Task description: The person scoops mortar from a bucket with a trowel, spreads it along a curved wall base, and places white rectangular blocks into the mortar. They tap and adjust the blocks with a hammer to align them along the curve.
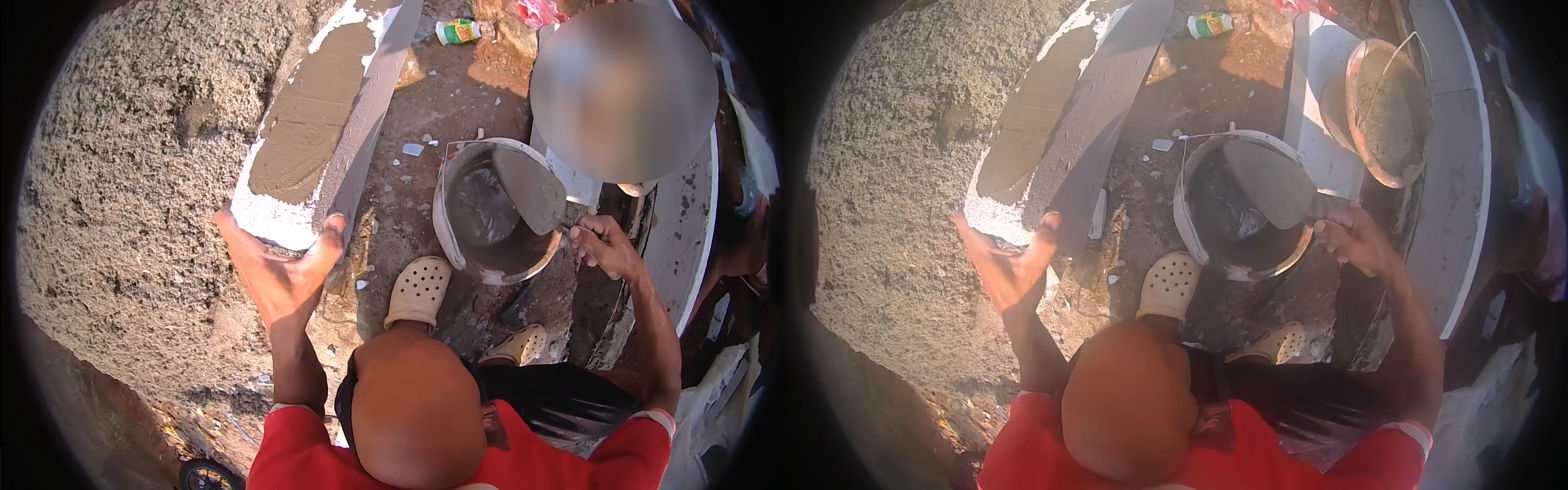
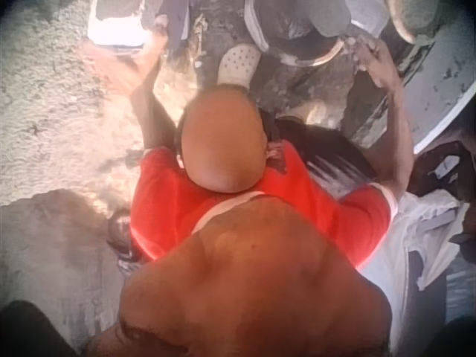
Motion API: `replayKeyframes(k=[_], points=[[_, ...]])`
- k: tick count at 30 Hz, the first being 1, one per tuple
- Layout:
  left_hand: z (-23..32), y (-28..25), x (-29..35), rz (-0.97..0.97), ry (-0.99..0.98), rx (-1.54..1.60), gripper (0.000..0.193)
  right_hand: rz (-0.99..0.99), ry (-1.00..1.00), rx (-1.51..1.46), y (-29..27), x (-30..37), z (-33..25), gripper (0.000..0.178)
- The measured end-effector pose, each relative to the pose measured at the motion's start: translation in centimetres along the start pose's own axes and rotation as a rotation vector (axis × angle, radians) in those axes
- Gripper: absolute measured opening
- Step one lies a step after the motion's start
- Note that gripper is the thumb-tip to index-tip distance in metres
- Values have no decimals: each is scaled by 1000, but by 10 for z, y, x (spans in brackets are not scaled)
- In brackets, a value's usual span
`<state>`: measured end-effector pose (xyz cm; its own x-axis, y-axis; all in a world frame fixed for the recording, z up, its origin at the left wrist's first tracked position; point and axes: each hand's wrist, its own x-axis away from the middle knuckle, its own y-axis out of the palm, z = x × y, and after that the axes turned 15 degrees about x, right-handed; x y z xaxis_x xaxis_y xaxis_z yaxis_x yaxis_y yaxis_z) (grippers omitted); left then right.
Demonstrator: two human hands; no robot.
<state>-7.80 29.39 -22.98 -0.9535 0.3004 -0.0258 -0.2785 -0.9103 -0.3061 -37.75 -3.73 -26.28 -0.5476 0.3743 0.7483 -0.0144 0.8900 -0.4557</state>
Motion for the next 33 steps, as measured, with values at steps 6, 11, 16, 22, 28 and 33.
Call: replayKeyframes(k=[6,11,16,22,28,33], points=[[3,-5,-3,-22,210,-225,82,8,-428,-278,-45,-84,-89,28],[6,-5,-10,-43,92,-127,86,944,-798,555,-74,-198,-170,28],[8,-6,-18,-81,77,-25,88,1165,-792,712,-63,-271,-177,41],[11,-11,-23,-87,33,-57,92,1058,-819,638,-57,-230,-123,35],[11,-6,-27,-93,118,-62,98,1042,-558,858,-96,-239,-171,40],[10,-10,-25,-84,77,-117,102,1015,-731,934,-106,-241,-184,39]])
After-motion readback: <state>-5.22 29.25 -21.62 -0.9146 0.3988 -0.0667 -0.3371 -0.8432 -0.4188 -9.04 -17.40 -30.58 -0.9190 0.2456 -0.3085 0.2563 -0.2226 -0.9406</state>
